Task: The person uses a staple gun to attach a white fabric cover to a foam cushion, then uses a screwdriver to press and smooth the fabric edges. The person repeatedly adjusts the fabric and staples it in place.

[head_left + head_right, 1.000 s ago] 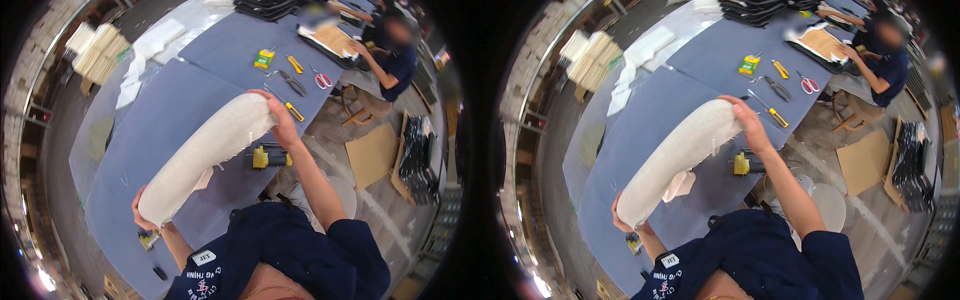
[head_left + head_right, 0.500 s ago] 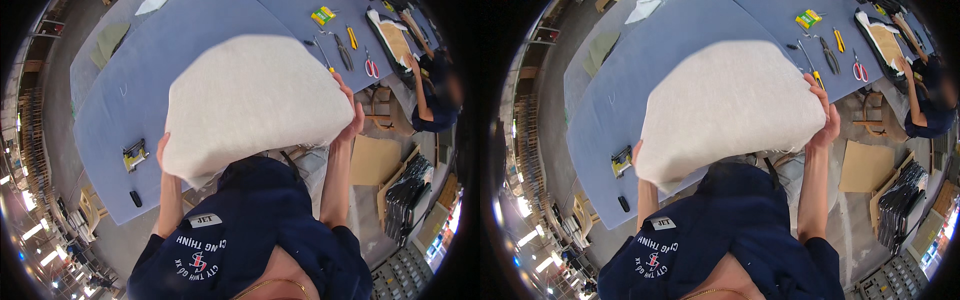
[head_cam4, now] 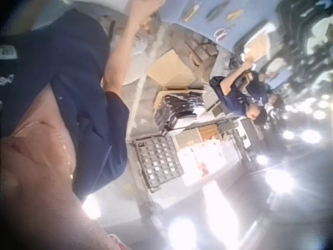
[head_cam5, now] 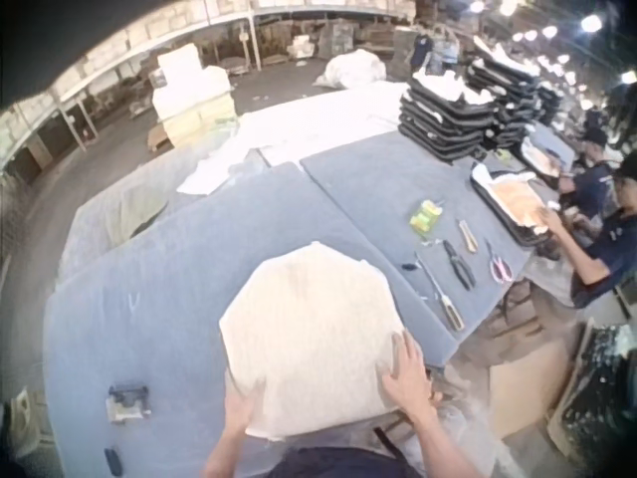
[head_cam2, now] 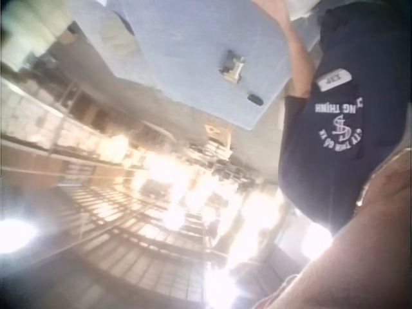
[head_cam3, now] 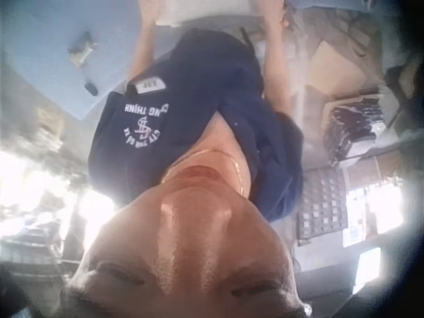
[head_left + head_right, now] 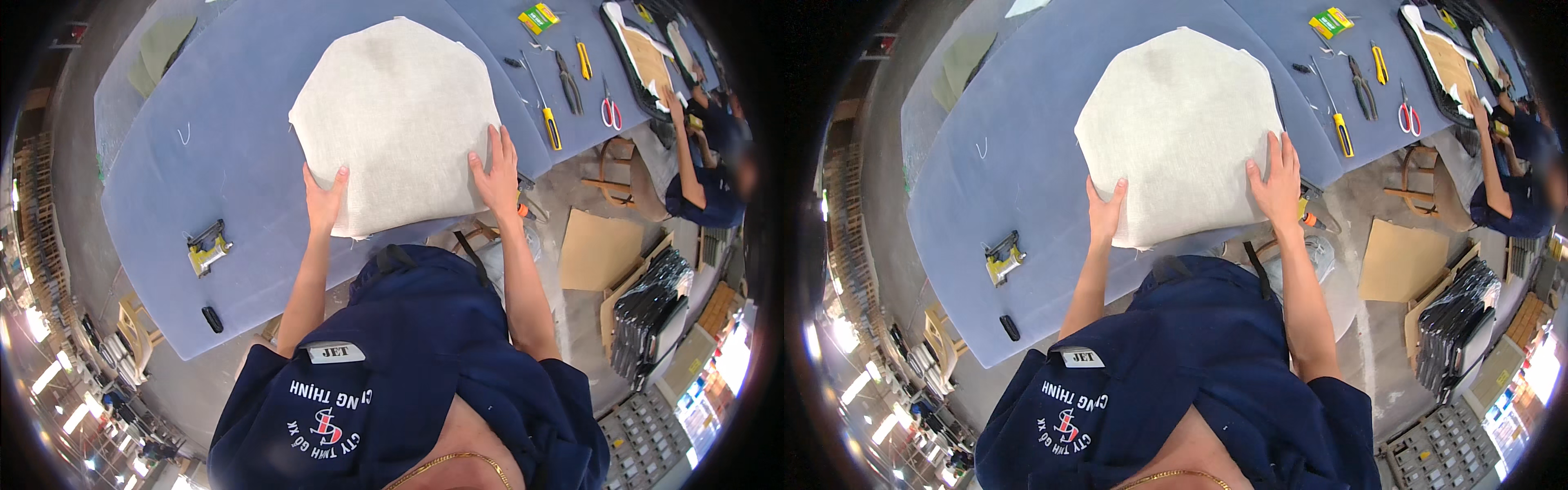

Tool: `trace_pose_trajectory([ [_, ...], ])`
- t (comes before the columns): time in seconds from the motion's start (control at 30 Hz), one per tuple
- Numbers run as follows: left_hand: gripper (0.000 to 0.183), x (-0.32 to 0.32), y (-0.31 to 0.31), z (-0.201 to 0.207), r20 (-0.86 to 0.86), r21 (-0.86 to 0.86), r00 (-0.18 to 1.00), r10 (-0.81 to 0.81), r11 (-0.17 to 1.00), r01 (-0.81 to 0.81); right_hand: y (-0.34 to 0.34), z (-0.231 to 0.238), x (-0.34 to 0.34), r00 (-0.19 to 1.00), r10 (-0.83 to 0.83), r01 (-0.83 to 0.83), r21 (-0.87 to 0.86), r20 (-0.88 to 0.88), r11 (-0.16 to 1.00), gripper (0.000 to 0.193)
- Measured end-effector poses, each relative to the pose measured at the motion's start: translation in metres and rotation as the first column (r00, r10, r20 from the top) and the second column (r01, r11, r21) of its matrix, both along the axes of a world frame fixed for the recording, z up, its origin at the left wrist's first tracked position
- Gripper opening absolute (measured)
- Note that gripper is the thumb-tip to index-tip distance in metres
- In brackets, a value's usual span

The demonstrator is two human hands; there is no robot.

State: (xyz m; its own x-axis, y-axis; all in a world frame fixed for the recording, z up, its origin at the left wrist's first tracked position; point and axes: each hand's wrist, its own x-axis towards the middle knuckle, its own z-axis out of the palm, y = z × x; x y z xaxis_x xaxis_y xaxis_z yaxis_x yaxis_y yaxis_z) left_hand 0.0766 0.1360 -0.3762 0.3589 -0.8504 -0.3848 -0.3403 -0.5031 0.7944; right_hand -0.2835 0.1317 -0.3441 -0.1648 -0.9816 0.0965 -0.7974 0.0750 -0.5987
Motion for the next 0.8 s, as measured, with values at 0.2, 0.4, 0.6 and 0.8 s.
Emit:
trace_pose_trajectory([
  [0.2,0.119,0.001,-0.015,0.019,-0.145,0.06,0.988,0.048,0.997,-0.04,-0.016,0.013,0.001,0.992,-0.113,0.101,0.184,0.056,0.978,0.083],
  [0.4,0.119,0.005,-0.019,0.015,-0.155,0.096,0.986,0.056,0.995,-0.042,-0.039,0.012,-0.004,0.963,-0.247,0.195,0.353,0.107,0.915,0.1],
  [0.6,0.12,0.007,-0.021,0.014,-0.192,0.119,0.979,0.065,0.992,-0.042,-0.089,0.03,0.004,0.969,-0.247,0.204,0.475,0.029,0.856,0.113],
  [0.8,0.119,0.001,-0.022,0.021,-0.192,0.102,0.979,0.071,0.993,-0.052,-0.091,0.018,-0.002,0.97,-0.242,0.211,0.454,0.009,0.865,0.111],
])
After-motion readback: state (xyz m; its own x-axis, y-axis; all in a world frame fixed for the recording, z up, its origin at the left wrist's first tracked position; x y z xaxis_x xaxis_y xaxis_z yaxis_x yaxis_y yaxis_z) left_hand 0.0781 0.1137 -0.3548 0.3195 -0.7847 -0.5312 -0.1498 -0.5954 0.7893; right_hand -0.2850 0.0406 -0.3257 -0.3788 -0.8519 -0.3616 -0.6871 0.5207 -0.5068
